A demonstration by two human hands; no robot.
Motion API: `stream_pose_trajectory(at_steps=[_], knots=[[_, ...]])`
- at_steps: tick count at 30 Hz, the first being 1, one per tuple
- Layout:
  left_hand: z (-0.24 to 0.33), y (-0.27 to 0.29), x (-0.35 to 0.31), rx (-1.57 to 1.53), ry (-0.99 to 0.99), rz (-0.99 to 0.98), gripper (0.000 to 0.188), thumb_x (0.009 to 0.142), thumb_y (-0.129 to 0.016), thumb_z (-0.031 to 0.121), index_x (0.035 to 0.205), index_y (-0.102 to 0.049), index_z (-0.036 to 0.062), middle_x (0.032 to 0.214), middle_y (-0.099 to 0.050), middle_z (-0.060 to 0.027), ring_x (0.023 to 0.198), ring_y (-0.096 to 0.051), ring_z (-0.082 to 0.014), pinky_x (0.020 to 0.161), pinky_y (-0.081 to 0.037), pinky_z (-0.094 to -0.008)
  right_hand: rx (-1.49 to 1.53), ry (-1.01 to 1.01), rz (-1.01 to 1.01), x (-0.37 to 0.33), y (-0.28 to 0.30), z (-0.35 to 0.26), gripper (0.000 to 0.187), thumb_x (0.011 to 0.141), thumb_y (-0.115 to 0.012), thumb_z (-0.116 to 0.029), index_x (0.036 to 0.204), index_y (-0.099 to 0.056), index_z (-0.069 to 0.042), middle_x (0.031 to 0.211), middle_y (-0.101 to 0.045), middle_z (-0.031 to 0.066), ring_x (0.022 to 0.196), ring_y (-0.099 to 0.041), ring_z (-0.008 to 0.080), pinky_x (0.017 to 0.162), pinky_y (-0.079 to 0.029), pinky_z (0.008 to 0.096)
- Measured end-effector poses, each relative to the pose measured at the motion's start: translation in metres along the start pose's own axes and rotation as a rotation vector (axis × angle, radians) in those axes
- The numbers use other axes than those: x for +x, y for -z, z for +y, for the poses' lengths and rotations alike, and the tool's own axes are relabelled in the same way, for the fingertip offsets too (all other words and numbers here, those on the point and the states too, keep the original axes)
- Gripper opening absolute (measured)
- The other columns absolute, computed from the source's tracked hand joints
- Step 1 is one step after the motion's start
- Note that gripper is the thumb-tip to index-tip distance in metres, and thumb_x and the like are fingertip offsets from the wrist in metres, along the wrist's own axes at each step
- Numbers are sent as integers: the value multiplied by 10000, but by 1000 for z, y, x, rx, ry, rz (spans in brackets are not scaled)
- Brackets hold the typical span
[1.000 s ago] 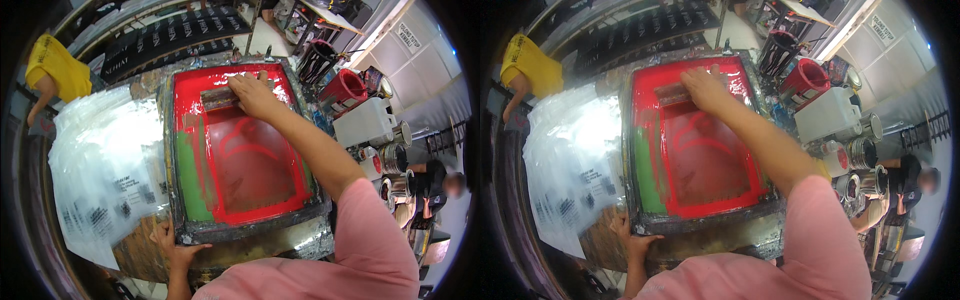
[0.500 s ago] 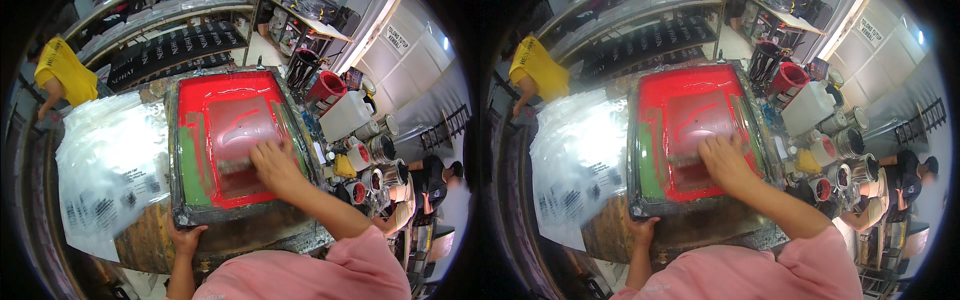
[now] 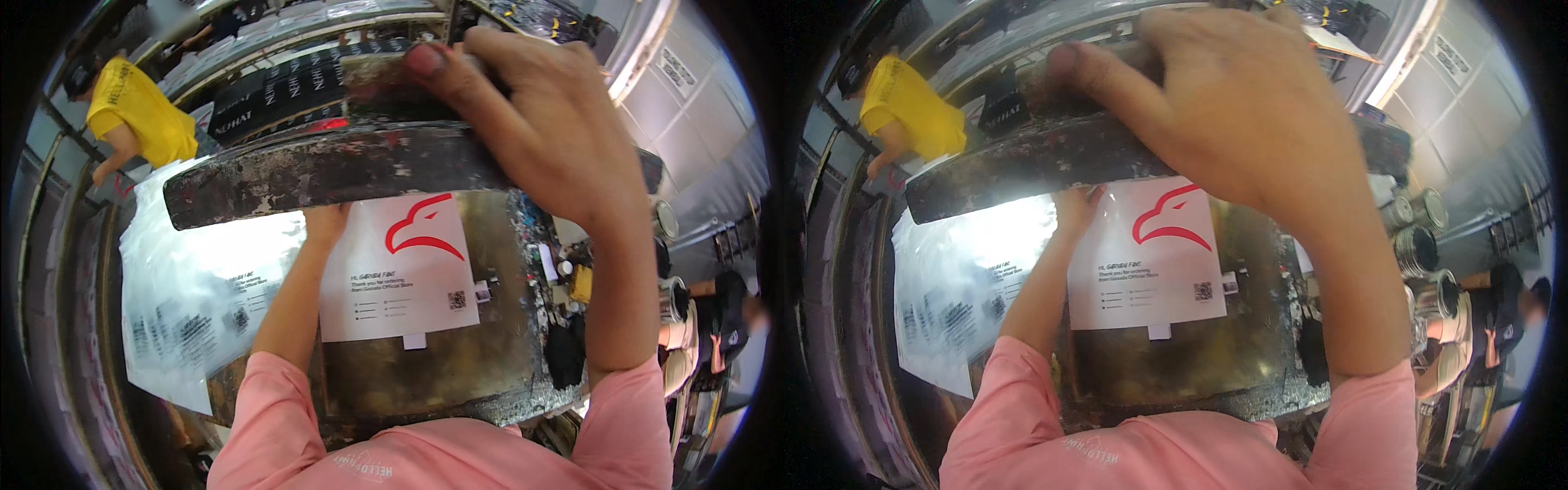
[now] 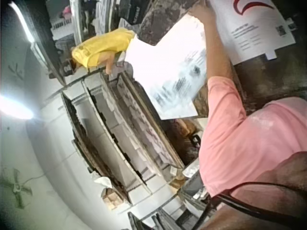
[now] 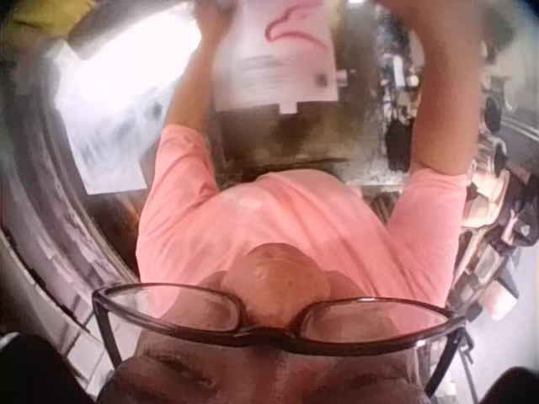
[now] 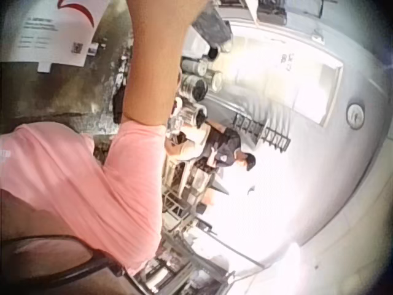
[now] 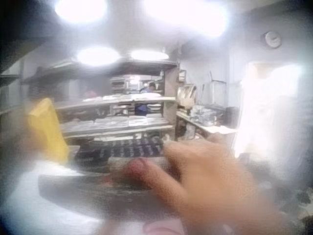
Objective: The person repeatedly screen prints a red logo onto plastic packaging by lowering a screen and using a squeegee to spread ink, then removes the printed bag and places it onto a stack.
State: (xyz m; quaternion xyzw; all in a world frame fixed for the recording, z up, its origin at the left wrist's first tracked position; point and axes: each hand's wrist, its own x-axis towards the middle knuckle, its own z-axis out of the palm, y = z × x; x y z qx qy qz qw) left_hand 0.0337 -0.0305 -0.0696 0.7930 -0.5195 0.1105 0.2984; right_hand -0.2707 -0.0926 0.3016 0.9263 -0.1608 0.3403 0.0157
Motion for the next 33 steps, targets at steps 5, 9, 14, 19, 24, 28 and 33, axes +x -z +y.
stream_pose_trajectory(at_steps=[5, 9, 14, 19, 24, 28, 33], knots=[[52, 46, 4, -41, 53, 45, 287, 979, -689, 263, 1140, -750, 33, 1080, -724, -224, 984, -682, -395, 912, -503, -473, 194, -199, 5, 2, -9, 15, 559, 1079, -523, -538, 1144, -742, -27, 928, -742, 172, 813, -697, 259, 796, -501, 395], [12, 101, -61, -234, 421, 169, 304, 1040, -672, 255, 1134, -767, -18, 915, -759, -228, 784, -725, -279, 761, -554, -367, 114, -223, -135, 6, 0, 18, 602, 1098, -470, -525, 1226, -689, 21, 1031, -734, 192, 938, -686, 279, 961, -481, 326], [-84, 189, -168, -67, 654, 572, 373, 1043, -678, 283, 1155, -768, -61, 1022, -796, -209, 863, -739, -253, 801, -562, -364, 23, -130, -16, -14, -12, 2, 539, 1103, -488, -479, 1013, -635, 32, 879, -639, 192, 816, -602, 285, 833, -458, 384], [-143, 272, -190, 332, 731, 447, 463, 1007, -686, 366, 1242, -735, -30, 1279, -715, -231, 1199, -672, -374, 1061, -482, -448, -52, -156, -124, -15, -4, -6, 533, 1091, -498, -487, 965, -599, 21, 857, -601, 233, 818, -601, 387, 811, -450, 446], [25, 208, -157, 273, 11, -398, 1121, 779, -607, 888, 1519, -540, 49, 1654, -395, -217, 1569, -306, -390, 1239, 123, -701, -188, -29, 127, -37, -16, 0, 616, 1037, -554, -577, 877, -652, 11, 826, -662, 217, 807, -637, 418, 801, -472, 491], [97, 126, -157, 166, -239, -433, 1235, 728, -558, 956, 1555, -492, 40, 1664, -364, -226, 1564, -289, -425, 1211, 50, -765, -180, 69, 26, -13, -2, 14, 555, 1042, -542, -544, 942, -654, -10, 876, -627, 223, 876, -626, 406, 823, -465, 489], [203, 80, -163, -19, -250, -496, 1272, 672, -608, 959, 1535, -512, 31, 1642, -385, -219, 1541, -322, -416, 1200, 12, -787, -103, -84, -90, -20, -12, -3, 551, 1040, -524, -564, 916, -640, -41, 834, -627, 164, 819, -623, 325, 795, -474, 446]])
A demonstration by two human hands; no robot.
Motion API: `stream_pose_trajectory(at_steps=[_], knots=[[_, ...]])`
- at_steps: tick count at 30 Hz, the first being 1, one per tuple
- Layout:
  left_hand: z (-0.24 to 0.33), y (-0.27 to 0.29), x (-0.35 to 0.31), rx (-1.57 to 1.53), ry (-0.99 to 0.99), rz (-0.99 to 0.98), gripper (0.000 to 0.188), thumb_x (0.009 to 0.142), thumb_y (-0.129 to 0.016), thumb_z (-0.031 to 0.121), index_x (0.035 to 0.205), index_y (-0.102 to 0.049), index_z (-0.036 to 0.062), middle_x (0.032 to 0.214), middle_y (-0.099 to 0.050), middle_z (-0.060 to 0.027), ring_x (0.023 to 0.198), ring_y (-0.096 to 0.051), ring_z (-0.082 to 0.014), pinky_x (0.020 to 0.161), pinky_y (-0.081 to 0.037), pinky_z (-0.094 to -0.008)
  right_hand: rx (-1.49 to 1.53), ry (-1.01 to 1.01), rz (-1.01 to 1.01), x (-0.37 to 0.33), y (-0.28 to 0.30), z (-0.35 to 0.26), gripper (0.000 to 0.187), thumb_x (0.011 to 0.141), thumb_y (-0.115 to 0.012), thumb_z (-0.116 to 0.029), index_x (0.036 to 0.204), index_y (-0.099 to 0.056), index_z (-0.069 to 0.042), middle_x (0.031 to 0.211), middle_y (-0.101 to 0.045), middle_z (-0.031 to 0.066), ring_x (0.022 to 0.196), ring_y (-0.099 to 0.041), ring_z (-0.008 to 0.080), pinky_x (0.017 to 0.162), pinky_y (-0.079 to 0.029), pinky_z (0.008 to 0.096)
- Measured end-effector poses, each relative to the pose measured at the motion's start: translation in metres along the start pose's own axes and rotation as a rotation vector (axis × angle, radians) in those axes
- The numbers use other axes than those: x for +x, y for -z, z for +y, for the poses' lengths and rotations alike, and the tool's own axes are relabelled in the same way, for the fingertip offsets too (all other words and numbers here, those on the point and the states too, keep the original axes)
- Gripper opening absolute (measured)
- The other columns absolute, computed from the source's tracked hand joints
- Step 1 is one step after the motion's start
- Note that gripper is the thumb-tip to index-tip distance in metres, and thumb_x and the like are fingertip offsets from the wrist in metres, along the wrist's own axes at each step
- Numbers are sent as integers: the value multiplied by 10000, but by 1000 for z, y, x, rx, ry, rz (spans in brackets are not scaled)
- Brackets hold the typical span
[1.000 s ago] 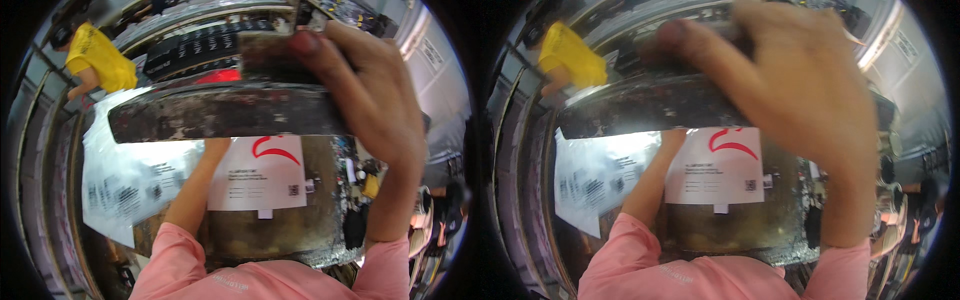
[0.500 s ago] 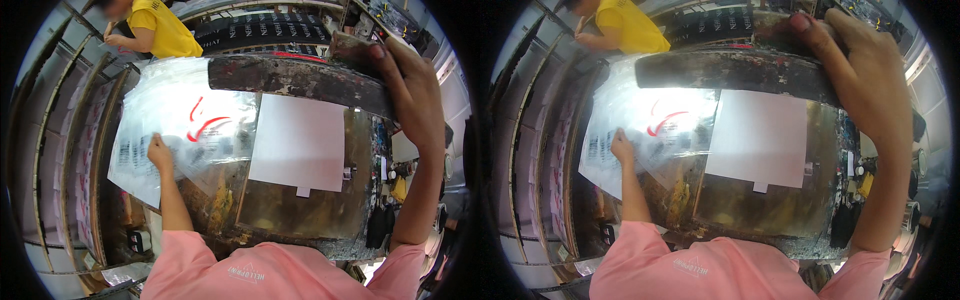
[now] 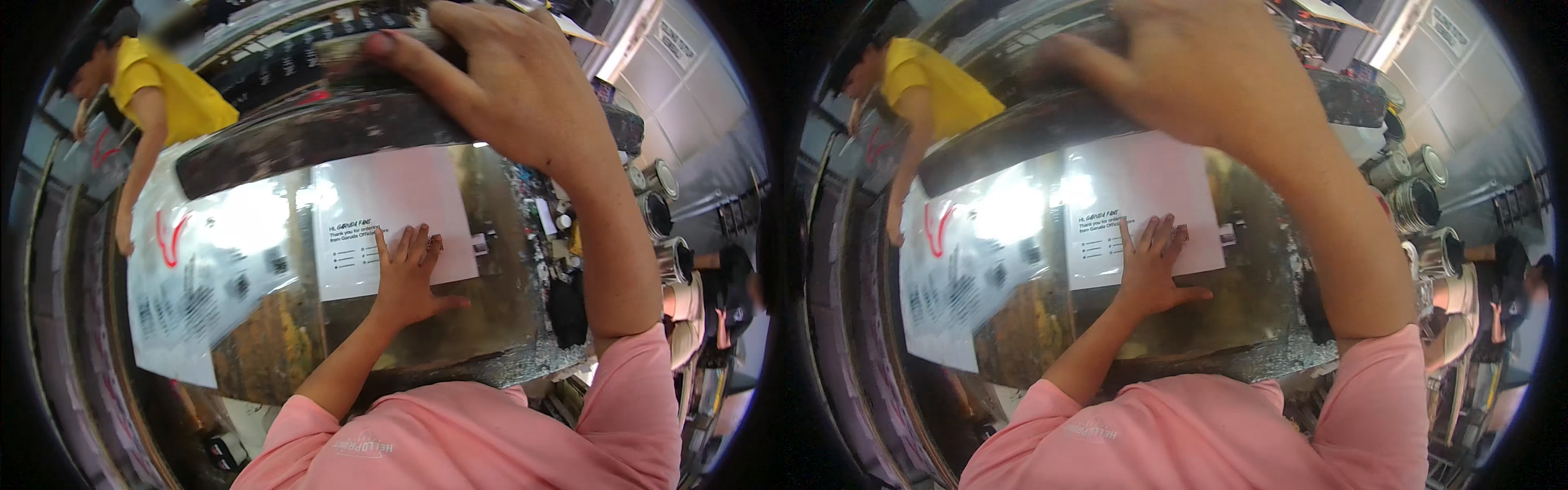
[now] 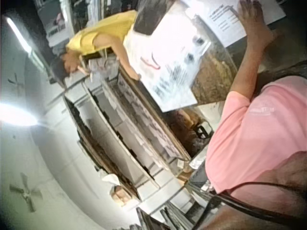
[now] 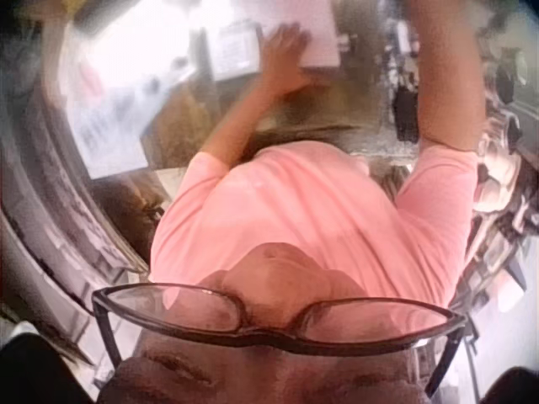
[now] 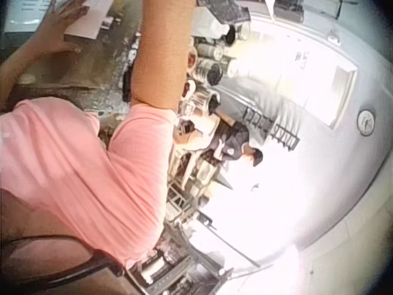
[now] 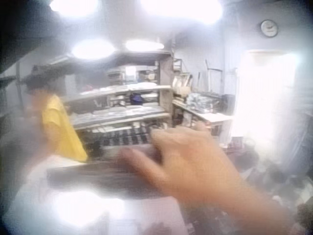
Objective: The person repeatedly screen prints a red logo onto plastic packaging by lowering a screen and using a squeegee to spread ink, then removes the printed bag and places it onto a stack.
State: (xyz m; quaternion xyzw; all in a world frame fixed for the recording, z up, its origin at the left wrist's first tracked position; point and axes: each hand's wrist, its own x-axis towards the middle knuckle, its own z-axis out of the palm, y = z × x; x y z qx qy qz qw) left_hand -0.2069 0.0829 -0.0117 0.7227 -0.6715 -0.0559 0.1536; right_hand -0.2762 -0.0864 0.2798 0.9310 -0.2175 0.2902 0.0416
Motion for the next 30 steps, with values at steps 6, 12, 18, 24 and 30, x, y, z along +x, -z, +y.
stream_pose_trajectory(at_steps=[6, 12, 18, 24, 30], knots=[[25, -10, 7, -34, -60, -34, 1236, 640, -624, 959, 1476, -578, 50, 1590, -439, -206, 1493, -381, -410, 1182, -4, -817, 29, -52, -47, -12, 7, 18, 547, 1034, -532, -564, 918, -633, -39, 838, -627, 160, 825, -621, 325, 796, -471, 448], [28, -7, 6, -70, -118, 12, 1191, 665, -631, 928, 1464, -584, 47, 1549, -471, -208, 1448, -430, -412, 1179, -25, -822, 31, -92, -77, -5, 15, 20, 545, 1028, -540, -565, 919, -626, -38, 843, -626, 156, 831, -619, 324, 798, -468, 450], [25, -4, 0, -77, -141, 167, 1142, 659, -732, 839, 1486, -551, 73, 1546, -471, -193, 1441, -439, -397, 1175, -80, -818, 0, -134, -123, 4, 26, -6, 542, 1022, -548, -565, 921, -620, -37, 848, -626, 152, 837, -617, 323, 800, -465, 452], [-43, 136, -74, -1573, 151, 797, 1078, 657, -989, 70, 1551, -389, 22, 1377, -627, -110, 1140, -692, -248, 999, -574, -380, -10, 42, -95, -72, -17, -13, 472, 966, -657, -509, 1017, -664, -40, 995, -689, 177, 997, -657, 348, 938, -427, 565], [-73, 53, -134, -444, 591, 415, 1117, 477, -1040, 476, 1417, -638, 26, 1201, -639, -95, 1062, -637, -273, 1012, -463, -466, 101, 5, -484, -179, -129, -3, 524, 758, -825, -172, 1175, -524, -74, 1089, -588, 129, 1092, -582, 342, 955, -373, 595]])
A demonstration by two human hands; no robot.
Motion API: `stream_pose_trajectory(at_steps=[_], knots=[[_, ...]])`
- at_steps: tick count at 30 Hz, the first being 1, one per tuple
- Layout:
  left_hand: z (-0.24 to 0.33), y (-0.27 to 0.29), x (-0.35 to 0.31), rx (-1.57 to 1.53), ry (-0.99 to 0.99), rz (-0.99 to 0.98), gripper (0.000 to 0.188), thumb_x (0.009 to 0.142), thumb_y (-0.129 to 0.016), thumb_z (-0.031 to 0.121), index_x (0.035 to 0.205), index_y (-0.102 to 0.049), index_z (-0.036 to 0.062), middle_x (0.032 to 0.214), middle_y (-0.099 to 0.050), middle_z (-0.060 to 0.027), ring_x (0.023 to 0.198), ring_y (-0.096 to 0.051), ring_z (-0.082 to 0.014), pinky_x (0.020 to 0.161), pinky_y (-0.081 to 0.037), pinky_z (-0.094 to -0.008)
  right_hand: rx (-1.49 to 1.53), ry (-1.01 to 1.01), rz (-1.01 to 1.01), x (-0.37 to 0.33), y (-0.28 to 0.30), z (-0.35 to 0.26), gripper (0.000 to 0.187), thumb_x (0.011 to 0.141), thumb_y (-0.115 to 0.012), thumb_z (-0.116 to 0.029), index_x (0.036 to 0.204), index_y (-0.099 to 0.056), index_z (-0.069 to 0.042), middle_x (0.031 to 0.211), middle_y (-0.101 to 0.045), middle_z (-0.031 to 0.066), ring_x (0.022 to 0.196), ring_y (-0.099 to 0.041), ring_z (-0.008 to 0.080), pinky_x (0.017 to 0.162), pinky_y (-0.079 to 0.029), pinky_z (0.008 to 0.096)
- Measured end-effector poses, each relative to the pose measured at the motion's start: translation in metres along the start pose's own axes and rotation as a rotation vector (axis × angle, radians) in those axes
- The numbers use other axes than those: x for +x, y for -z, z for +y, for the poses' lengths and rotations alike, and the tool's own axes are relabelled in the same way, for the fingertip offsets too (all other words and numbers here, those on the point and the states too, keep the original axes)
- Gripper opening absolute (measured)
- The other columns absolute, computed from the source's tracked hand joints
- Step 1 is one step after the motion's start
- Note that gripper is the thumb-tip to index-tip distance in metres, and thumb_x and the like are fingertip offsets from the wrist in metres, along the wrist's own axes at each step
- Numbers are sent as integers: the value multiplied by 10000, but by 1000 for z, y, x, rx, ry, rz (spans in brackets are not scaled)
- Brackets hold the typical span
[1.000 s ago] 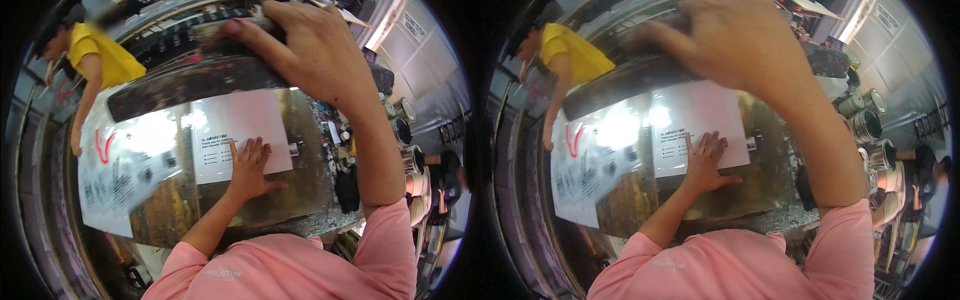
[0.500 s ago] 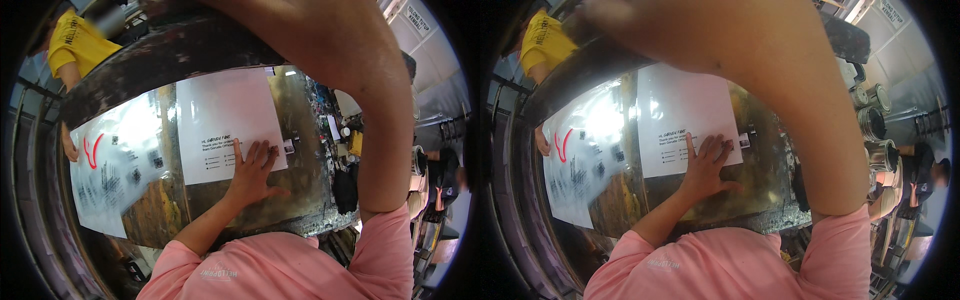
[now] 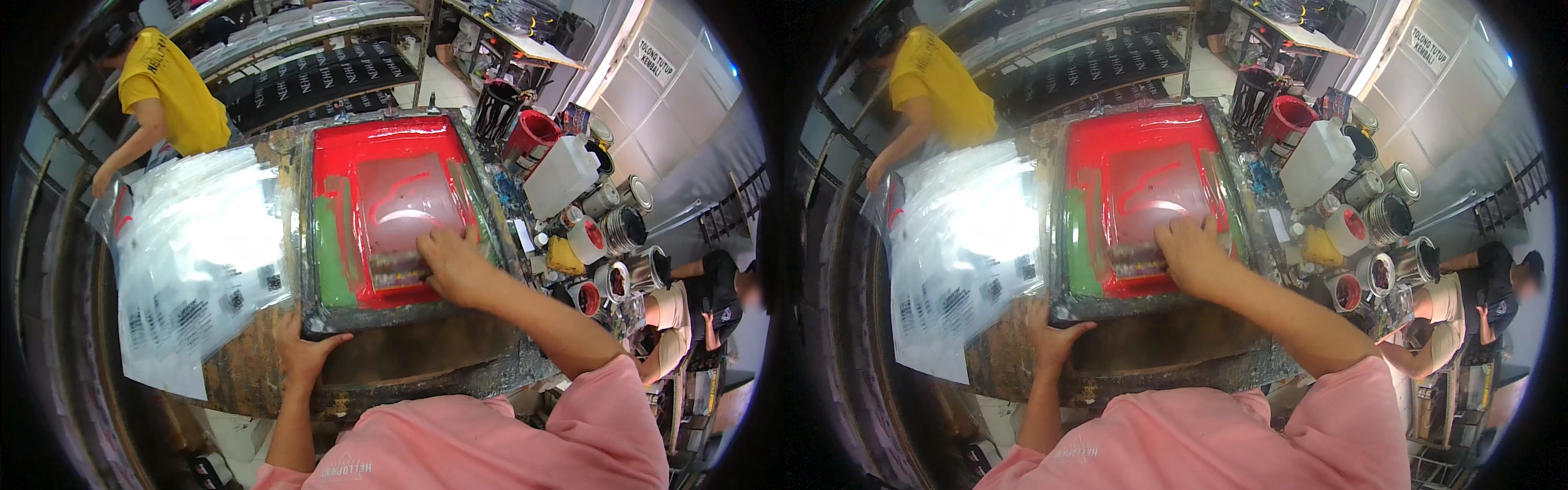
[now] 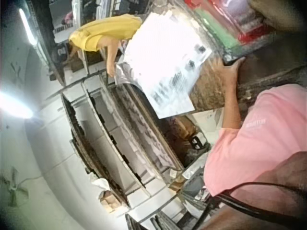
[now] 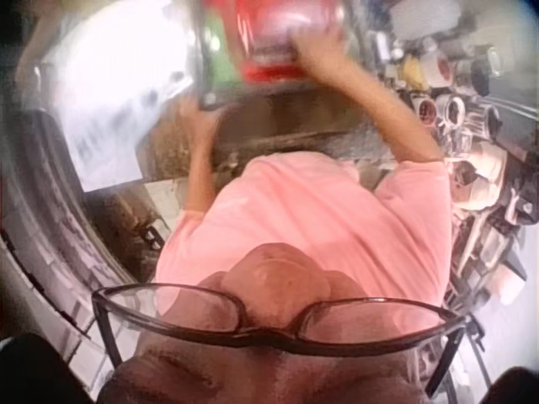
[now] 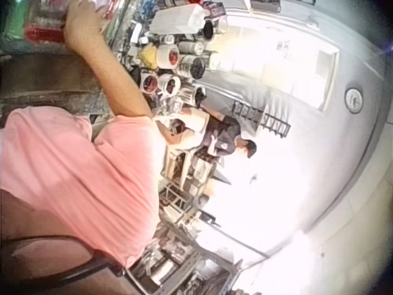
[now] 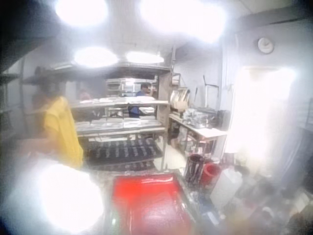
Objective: The person repeatedly screen prints a red logo onto plastic packaging by lowering a screen and using a squeegee to spread ink, then removes the printed bag and places it onto a stack.
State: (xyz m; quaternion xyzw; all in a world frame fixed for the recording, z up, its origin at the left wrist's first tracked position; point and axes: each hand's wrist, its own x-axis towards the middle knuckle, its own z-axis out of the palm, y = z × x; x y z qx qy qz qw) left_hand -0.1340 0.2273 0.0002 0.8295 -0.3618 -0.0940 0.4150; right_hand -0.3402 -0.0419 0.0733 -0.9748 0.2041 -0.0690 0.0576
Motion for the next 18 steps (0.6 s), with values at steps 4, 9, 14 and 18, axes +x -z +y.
stream_pose_trajectory(at_steps=[4, 9, 14, 18], knots=[[-20, -13, -8, 436, -126, 33, 1218, 404, -966, 664, 1429, -652, 85, 1040, -556, -77, 1012, -540, -276, 996, -346, -480, -71, -29, -20, -17, -36, -17, 325, 869, -626, -52, 1184, -565, -102, 1071, -580, 82, 1068, -577, 285, 1029, -344, 627], [-28, -9, -13, 467, -128, 0, 1282, 369, -947, 707, 1451, -641, 92, 1026, -542, -74, 1004, -524, -276, 976, -335, -481, -109, -14, 120, 52, -53, 13, 275, 883, -607, -73, 1148, -568, -135, 1069, -576, 62, 1063, -570, 273, 1014, -349, 605], [-26, -8, -13, 427, -71, -40, 1331, 342, -916, 760, 1448, -640, 73, 1025, -550, -63, 980, -520, -269, 972, -331, -483, -106, 46, 345, 179, -73, 91, 292, 876, -572, -25, 1153, -578, -117, 1117, -619, 68, 1097, -584, 291, 983, -347, 585], [-23, -5, -14, 347, -155, 44, 1373, 399, -899, 786, 1490, -576, 17, 970, -597, -48, 936, -531, -268, 967, -344, -461, -113, 73, 162, 248, -56, 124, 325, 890, -635, -80, 1210, -580, -102, 1136, -642, 83, 1140, -607, 310, 1021, -358, 626]])
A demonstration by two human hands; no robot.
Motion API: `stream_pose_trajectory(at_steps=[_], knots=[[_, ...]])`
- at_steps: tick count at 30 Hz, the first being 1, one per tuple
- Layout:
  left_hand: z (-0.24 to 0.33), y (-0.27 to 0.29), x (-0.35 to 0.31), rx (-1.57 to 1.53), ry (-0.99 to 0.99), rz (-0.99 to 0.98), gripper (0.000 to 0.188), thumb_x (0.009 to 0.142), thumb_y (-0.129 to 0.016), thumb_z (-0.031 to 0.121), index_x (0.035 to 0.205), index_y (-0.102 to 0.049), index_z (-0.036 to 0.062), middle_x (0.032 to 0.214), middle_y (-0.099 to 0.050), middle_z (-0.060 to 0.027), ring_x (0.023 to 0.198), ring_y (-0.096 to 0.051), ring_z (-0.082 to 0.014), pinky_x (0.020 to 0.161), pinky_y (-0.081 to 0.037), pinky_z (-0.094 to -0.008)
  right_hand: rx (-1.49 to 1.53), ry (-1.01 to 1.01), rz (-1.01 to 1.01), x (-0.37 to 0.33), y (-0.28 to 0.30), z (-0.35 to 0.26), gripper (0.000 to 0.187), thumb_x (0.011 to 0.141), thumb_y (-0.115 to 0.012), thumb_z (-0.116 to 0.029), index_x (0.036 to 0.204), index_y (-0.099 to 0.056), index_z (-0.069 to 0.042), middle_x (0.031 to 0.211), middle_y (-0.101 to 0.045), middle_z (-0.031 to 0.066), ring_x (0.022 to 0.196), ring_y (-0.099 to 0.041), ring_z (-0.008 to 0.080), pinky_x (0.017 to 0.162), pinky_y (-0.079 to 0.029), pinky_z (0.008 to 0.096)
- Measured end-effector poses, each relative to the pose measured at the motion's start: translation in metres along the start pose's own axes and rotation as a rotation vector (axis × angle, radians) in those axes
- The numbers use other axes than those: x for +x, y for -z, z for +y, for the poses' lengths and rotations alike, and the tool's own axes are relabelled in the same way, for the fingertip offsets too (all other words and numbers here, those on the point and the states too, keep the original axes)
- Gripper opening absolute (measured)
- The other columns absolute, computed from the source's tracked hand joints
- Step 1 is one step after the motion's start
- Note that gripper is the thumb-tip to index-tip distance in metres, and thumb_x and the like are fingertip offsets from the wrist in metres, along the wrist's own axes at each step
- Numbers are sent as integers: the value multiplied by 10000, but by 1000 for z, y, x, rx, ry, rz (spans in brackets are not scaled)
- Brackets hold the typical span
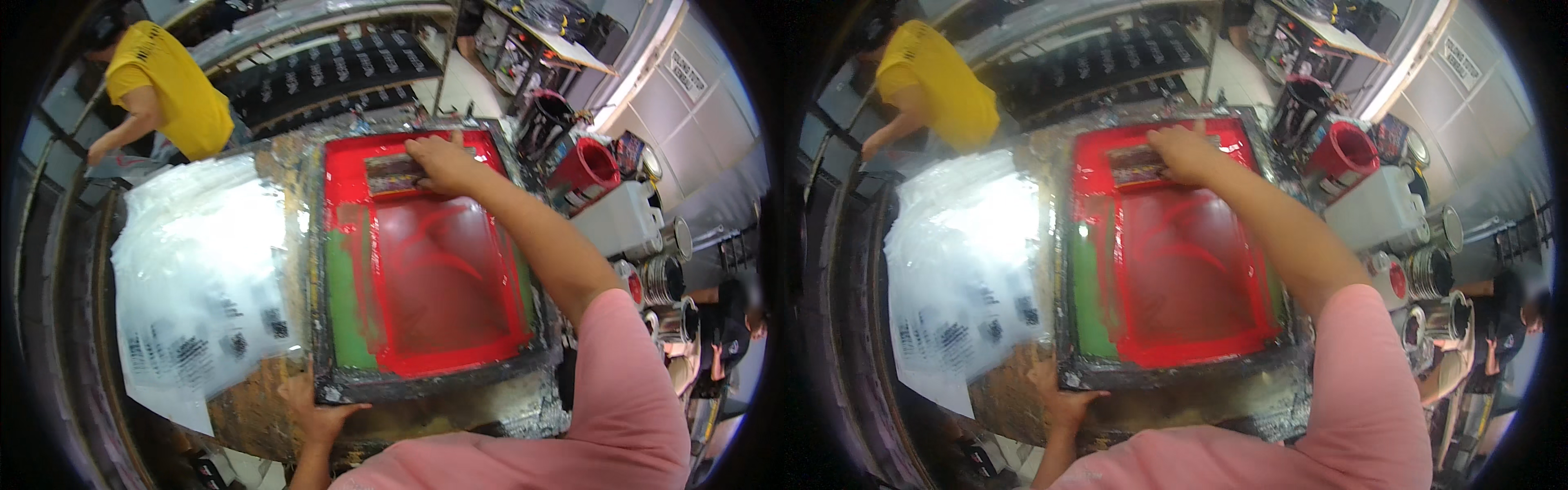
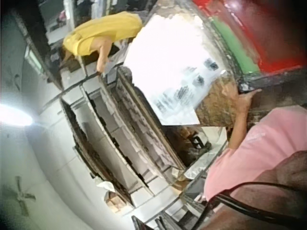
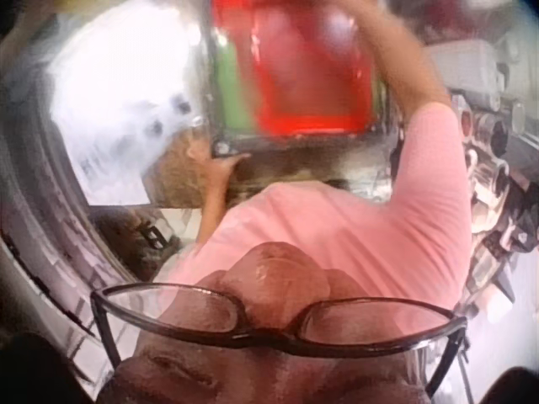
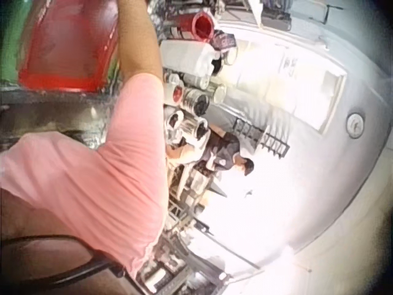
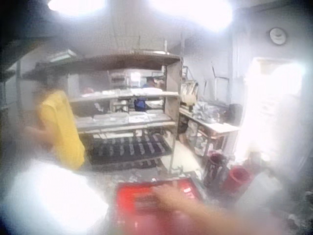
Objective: The person repeatedly screen prints a red logo onto plastic packaging by lowering a screen and using a squeegee to spread ink, then removes the printed bag and places it onto a stack.
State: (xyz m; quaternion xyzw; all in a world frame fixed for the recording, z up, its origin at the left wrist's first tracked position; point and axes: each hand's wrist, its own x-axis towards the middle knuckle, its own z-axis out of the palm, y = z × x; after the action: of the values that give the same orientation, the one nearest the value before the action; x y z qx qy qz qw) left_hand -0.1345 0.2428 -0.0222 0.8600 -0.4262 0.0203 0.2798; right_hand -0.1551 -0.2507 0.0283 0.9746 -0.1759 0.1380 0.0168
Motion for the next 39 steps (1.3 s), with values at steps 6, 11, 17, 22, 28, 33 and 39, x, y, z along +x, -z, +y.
stream_pose_trajectory(at_steps=[6, 11, 17, 22, 28, 33, 39], knots=[[0, -9, -2, -188, -29, 83, 1277, 528, -911, 716, 1498, -532, -24, 997, -653, -85, 948, -540, -292, 963, -355, -458, -157, -28, 220, -18, -13, 3, 315, 906, -600, -80, 1221, -586, -91, 1123, -638, 86, 1126, -602, 296, 1014, -369, 603], [4, -10, -1, -252, -18, 121, 1233, 568, -950, 624, 1510, -508, -37, 1037, -641, -123, 953, -553, -310, 950, -396, -455, -185, -15, 54, -147, 43, -82, 426, 776, -750, -122, 1166, -583, -76, 1107, -609, 103, 1139, -578, 309, 1070, -342, 595], [65, 24, 40, -1005, 139, 319, 1144, 722, -974, 440, 1589, -391, -26, 1337, -612, -142, 1233, -575, -239, 1036, -500, -396, 94, -145, -14, -212, 208, -168, 441, 927, -693, -457, 1075, -577, -58, 1055, -583, 139, 1090, -558, 340, 1046, -338, 577], [32, -10, 177, -565, -155, 367, 607, 956, -738, 323, 1414, -543, -25, 1322, -639, -216, 1209, -602, -354, 1030, -488, -458, -31, -94, 332, -139, 271, -130, 452, 1005, -606, -488, 986, -596, -36, 934, -606, 148, 972, -599, 366, 964, -375, 508], [-15, -120, 280, 11, -200, 106, 430, 908, -765, 321, 1284, -715, 118, 1352, -671, -172, 1294, -558, -431, 1109, -348, -638, 110, -142, 330, -83, 306, -127, 536, 1071, -514, -493, 937, -639, 11, 869, -625, 197, 867, -588, 392, 884, -416, 437], [19, -115, 261, -38, -160, 406, 455, 910, -734, 192, 1336, -674, 45, 1402, -605, -252, 1308, -546, -474, 1082, -436, -554, 153, -242, 208, -77, 319, -113, 547, 1086, -490, -499, 1005, -656, 17, 877, -637, 186, 843, -592, 329, 849, -445, 413], [-73, -17, 199, -394, 263, 466, 257, 1027, -699, 189, 1149, -780, -21, 1028, -786, -195, 954, -749, -244, 821, -569, -341, 118, -185, 251, -74, 301, -104, 531, 1078, -516, -491, 1006, -644, 19, 885, -620, 200, 837, -578, 335, 833, -445, 411]])
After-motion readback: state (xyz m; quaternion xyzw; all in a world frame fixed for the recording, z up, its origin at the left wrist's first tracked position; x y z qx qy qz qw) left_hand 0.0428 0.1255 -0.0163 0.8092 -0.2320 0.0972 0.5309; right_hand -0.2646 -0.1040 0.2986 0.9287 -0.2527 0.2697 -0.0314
